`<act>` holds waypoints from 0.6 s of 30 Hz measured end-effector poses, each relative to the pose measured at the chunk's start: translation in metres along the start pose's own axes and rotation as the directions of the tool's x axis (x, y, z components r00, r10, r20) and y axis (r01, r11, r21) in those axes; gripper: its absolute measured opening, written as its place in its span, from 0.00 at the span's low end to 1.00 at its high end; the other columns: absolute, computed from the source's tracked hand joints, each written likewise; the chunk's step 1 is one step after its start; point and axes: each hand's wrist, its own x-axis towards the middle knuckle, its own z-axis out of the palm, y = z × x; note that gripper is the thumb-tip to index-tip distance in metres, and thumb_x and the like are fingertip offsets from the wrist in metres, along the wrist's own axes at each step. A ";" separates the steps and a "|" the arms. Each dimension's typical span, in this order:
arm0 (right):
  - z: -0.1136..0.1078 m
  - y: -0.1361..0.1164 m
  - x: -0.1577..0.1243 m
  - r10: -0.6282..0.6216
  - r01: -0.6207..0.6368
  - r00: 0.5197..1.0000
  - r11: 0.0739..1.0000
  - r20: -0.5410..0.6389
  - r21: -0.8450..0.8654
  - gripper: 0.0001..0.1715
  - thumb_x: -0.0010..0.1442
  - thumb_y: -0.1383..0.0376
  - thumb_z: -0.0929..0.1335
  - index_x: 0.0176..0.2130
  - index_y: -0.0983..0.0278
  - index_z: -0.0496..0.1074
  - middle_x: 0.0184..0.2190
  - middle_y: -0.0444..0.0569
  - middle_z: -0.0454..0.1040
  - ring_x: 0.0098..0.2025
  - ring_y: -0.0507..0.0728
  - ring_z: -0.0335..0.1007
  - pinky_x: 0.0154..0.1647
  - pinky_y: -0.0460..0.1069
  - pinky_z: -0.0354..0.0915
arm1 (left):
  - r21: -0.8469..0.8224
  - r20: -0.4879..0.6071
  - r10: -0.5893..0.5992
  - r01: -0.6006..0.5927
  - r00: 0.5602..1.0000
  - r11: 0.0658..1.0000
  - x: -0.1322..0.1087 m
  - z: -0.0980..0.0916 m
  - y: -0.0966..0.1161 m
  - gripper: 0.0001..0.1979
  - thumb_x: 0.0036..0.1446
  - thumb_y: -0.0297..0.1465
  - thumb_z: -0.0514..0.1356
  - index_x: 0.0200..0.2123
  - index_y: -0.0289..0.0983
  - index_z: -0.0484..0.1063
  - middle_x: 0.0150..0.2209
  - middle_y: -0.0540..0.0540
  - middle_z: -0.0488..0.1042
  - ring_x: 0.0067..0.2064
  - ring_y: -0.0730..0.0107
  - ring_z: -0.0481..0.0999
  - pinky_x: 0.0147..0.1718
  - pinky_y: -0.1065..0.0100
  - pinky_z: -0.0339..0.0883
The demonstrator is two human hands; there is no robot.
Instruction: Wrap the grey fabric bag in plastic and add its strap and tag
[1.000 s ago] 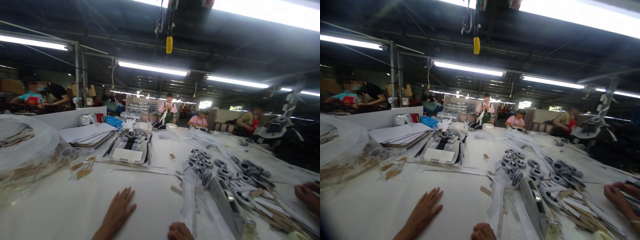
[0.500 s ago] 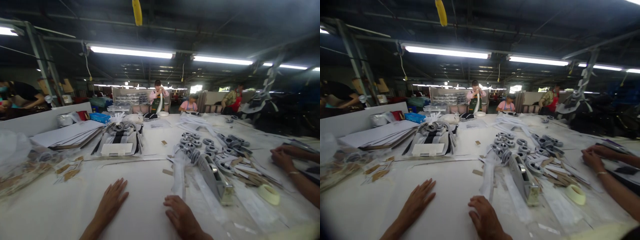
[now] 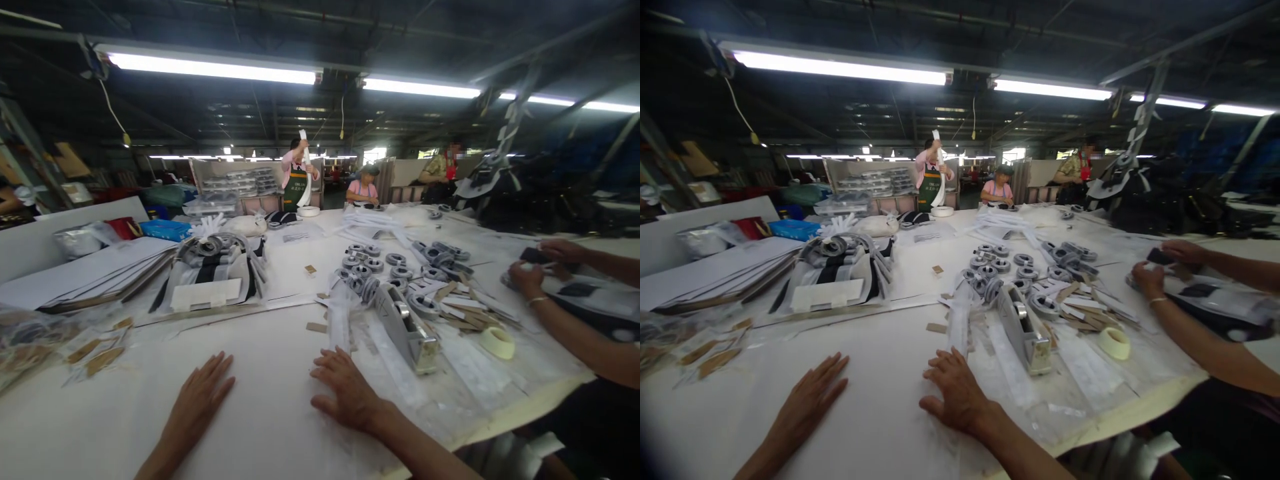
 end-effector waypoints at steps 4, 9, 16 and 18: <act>0.002 -0.004 0.023 -0.084 0.095 0.993 0.987 0.088 -0.132 0.13 0.57 0.54 0.73 0.31 0.62 0.78 0.34 0.47 0.79 0.43 0.57 0.72 0.60 0.55 0.56 | 0.006 0.003 0.007 -0.007 1.000 1.000 0.000 0.001 -0.001 0.27 0.65 0.45 0.47 0.63 0.43 0.64 0.65 0.43 0.64 0.65 0.55 0.64 0.63 0.46 0.58; -0.010 0.019 0.026 -0.092 0.127 0.984 0.962 0.153 -0.242 0.17 0.56 0.54 0.74 0.23 0.63 0.76 0.28 0.47 0.78 0.36 0.56 0.71 0.45 0.51 0.60 | -0.003 -0.012 0.005 -0.005 1.000 1.000 -0.002 0.002 0.000 0.27 0.66 0.47 0.47 0.63 0.44 0.64 0.65 0.44 0.64 0.65 0.55 0.64 0.62 0.46 0.59; -0.076 0.050 0.064 0.286 -0.294 0.955 0.943 -0.077 -0.158 0.17 0.62 0.57 0.68 0.28 0.62 0.78 0.28 0.45 0.79 0.31 0.53 0.72 0.32 0.46 0.57 | -0.015 -0.038 0.003 -0.004 0.999 1.000 -0.003 0.005 0.000 0.28 0.65 0.49 0.47 0.63 0.44 0.64 0.64 0.44 0.64 0.65 0.54 0.65 0.62 0.46 0.60; -0.091 0.066 0.090 0.352 -0.380 0.921 0.908 -0.167 -0.178 0.18 0.66 0.59 0.64 0.32 0.64 0.78 0.32 0.48 0.80 0.35 0.54 0.73 0.35 0.46 0.59 | -0.006 -0.023 0.009 -0.009 1.000 1.000 -0.003 0.004 0.000 0.28 0.65 0.49 0.47 0.63 0.45 0.64 0.65 0.44 0.64 0.65 0.54 0.65 0.62 0.46 0.60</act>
